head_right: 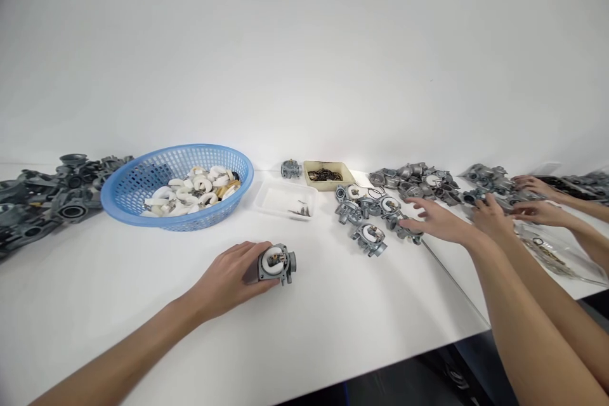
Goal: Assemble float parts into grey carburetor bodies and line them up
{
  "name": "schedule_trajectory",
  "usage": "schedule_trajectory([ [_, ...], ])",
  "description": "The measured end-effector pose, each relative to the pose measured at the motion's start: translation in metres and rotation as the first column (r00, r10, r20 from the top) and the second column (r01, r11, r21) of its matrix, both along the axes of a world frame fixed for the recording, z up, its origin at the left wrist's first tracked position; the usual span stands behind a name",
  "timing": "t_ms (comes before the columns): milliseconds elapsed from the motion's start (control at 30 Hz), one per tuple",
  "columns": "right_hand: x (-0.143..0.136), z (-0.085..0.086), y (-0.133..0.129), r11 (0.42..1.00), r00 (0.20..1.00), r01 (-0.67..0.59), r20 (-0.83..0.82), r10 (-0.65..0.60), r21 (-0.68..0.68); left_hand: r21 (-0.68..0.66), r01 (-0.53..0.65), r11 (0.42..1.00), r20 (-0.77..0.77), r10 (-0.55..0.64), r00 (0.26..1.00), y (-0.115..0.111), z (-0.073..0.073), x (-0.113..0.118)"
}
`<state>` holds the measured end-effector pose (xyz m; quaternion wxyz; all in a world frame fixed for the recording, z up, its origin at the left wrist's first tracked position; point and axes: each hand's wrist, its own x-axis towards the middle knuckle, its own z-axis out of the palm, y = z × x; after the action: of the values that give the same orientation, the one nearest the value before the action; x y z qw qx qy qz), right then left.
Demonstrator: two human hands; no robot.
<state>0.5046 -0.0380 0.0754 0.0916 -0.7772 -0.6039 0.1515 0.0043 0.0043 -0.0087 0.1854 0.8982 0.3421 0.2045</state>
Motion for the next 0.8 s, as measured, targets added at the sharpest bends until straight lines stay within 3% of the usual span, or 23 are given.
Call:
schedule_trajectory([
  [200, -0.046, 0.013, 0.066, 0.993, 0.989, -0.114, 0.09, 0.114, -0.001, -0.003, 0.003, 1.0, -0.003, -0.003, 1.0, 0.0, 0.0, 0.0],
  [367, -0.094, 0.007, 0.119, 0.995, 0.982, -0.059, 0.176, 0.073, -0.083, 0.02, -0.007, 1.0, -0.007, 0.007, 1.0, -0.001, -0.001, -0.001],
  [500, -0.118, 0.001, 0.137, 0.993, 0.974, -0.008, 0.223, 0.034, -0.117, 0.035, 0.001, 0.999, -0.014, 0.0, 1.0, -0.001, 0.0, -0.001],
  [633, -0.113, 0.004, 0.144, 0.989, 0.974, 0.009, 0.225, 0.025, -0.149, 0.044, 0.006, 0.999, -0.01, -0.006, 1.0, 0.0, -0.001, -0.001],
  [800, -0.06, 0.028, 0.139, 0.979, 0.984, 0.018, 0.18, 0.019, -0.202, 0.05, 0.007, 0.999, -0.012, -0.006, 1.0, 0.001, -0.004, -0.001],
])
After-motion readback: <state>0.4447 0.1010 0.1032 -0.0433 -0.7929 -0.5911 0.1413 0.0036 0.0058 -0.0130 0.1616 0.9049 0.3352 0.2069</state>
